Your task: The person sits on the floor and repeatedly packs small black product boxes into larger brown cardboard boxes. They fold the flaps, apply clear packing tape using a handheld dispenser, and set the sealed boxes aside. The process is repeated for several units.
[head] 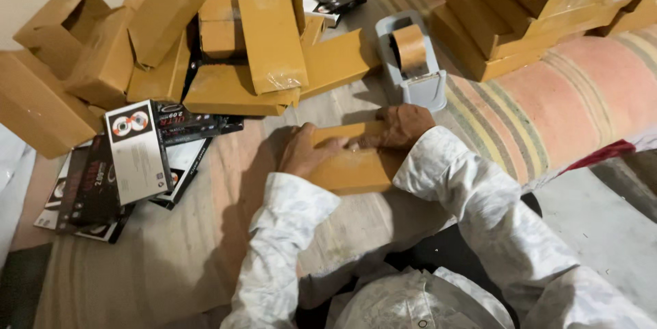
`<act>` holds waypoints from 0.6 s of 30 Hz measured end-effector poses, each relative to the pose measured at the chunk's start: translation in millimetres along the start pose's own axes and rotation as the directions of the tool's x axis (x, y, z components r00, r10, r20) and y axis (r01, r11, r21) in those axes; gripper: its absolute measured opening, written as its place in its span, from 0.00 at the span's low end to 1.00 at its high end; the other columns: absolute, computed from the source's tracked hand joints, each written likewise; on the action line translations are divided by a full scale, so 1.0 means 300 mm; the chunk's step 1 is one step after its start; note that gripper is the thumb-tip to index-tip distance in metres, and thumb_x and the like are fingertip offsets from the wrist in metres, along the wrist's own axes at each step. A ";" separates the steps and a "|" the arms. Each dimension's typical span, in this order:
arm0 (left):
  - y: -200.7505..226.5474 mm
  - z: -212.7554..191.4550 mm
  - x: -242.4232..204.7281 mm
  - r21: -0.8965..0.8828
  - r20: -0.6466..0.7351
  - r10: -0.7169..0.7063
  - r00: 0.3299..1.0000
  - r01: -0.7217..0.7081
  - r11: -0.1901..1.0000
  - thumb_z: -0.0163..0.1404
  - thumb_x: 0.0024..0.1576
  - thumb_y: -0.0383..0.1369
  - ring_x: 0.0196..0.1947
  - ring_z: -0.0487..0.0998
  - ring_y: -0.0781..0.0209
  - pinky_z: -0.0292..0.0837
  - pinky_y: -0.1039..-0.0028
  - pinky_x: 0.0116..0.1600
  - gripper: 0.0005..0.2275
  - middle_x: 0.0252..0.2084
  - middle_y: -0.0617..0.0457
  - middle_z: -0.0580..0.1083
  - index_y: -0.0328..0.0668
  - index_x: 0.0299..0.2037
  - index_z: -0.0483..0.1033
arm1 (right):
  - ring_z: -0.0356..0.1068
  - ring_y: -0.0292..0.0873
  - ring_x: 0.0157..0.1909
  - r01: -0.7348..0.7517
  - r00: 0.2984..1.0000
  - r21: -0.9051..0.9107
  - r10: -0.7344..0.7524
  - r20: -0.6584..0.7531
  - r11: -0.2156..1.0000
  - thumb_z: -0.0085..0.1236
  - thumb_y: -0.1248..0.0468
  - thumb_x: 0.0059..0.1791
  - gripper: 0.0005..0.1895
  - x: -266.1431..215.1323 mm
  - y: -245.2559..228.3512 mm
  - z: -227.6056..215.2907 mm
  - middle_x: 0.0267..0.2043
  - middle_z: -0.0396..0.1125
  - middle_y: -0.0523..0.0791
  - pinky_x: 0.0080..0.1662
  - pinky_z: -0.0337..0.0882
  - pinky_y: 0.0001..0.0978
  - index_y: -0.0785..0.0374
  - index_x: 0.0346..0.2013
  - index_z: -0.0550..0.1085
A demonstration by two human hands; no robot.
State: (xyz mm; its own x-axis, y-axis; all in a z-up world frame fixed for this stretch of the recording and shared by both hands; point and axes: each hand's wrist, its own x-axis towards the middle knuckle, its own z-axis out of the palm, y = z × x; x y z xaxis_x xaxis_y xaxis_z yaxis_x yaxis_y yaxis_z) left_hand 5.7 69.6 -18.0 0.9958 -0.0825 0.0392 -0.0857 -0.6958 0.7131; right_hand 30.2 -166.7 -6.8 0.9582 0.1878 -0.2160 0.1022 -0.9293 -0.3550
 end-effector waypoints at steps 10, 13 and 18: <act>0.038 -0.152 -0.174 0.327 -0.273 0.620 0.736 -0.535 0.779 0.64 0.43 0.51 0.54 0.74 0.46 0.74 0.61 0.58 0.36 0.54 0.44 0.72 0.38 0.59 0.75 | 0.65 0.56 0.54 0.475 0.715 -0.236 -0.529 -0.457 0.848 0.76 0.45 0.27 0.41 -0.159 0.021 -0.103 0.49 0.68 0.51 0.54 0.68 0.45 0.63 0.47 0.75; 0.073 -0.087 -0.233 0.379 -0.345 0.665 0.663 -0.549 0.745 0.61 0.46 0.53 0.53 0.71 0.41 0.68 0.57 0.58 0.33 0.53 0.42 0.70 0.35 0.55 0.73 | 0.63 0.57 0.54 0.447 0.571 -0.395 -0.596 -0.565 0.802 0.74 0.44 0.25 0.42 -0.248 -0.050 -0.061 0.49 0.66 0.53 0.57 0.65 0.49 0.65 0.46 0.75; 0.042 -0.004 -0.314 0.241 -0.337 0.566 0.752 -0.512 0.824 0.49 0.62 0.44 0.54 0.72 0.44 0.64 0.57 0.61 0.14 0.51 0.45 0.72 0.41 0.47 0.74 | 0.64 0.58 0.51 0.558 0.593 -0.296 -0.622 -0.511 0.775 0.60 0.49 0.45 0.23 -0.360 -0.080 0.018 0.48 0.67 0.54 0.54 0.65 0.51 0.65 0.43 0.72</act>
State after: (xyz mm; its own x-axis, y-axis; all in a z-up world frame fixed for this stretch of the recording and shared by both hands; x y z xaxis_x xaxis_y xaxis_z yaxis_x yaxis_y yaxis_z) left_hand -89.1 69.5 -11.9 0.7111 -0.2156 0.6692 -0.5884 -0.7034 0.3987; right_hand -77.1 -162.8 20.1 0.6417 0.5271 0.5572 0.6928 -0.7099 -0.1263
